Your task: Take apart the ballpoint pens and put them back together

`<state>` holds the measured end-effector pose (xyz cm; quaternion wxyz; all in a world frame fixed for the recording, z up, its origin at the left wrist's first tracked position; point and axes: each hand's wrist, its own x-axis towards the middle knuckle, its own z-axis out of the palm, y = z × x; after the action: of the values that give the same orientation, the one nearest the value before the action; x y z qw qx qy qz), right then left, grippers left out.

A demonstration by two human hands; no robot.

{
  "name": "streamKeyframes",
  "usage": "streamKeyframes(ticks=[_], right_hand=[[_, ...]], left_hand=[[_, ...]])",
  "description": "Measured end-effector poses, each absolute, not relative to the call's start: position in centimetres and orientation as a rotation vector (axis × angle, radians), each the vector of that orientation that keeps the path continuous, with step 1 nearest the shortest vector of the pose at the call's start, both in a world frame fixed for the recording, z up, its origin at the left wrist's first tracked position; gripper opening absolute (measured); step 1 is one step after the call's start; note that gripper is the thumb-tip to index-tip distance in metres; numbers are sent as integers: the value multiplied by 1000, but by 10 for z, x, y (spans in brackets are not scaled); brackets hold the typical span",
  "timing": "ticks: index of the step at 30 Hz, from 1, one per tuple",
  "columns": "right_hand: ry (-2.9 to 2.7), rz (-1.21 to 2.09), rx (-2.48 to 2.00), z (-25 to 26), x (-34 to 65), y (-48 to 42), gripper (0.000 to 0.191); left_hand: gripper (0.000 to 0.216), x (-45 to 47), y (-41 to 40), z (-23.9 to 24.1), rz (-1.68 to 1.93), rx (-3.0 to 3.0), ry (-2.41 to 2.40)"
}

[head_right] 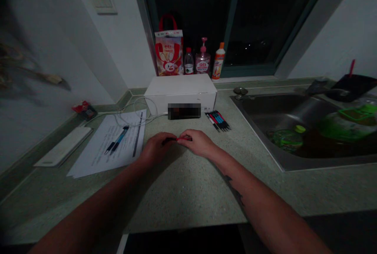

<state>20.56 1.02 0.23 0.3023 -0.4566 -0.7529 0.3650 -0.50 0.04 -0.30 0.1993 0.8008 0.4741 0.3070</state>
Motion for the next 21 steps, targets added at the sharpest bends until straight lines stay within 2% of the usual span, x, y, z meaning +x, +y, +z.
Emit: streamKeyframes(ticks=[3,6,10,12,13,16,19,21], right_hand=[[-2081,961,-1247,0,206,11,30],[-2020,875,-1230,-3,206,12,12],[-2052,926,-1220,-4,206,12,16],[-2110,927,-1220,-2,206,11,26],[-2122,890,-1218,-1,206,11,26],[-2129,706,-1197,2,205,9,8],[-2158,572,-1244,3,204,8,10],[-2183,592,-1270,3,204,7,11]], left_hand=[[16,-4,0,-3,863,2246,1319],[17,-4,0,-4,866,2253,1336],[18,-4,0,-3,874,2267,1317],[18,-3,0,-1,863,2257,1315],[18,-3,-1,0,851,2247,1323],[18,-1,-2,3,818,2220,1360],[18,-1,-2,3,810,2206,1375],[18,-2,-1,2,814,2203,1366]])
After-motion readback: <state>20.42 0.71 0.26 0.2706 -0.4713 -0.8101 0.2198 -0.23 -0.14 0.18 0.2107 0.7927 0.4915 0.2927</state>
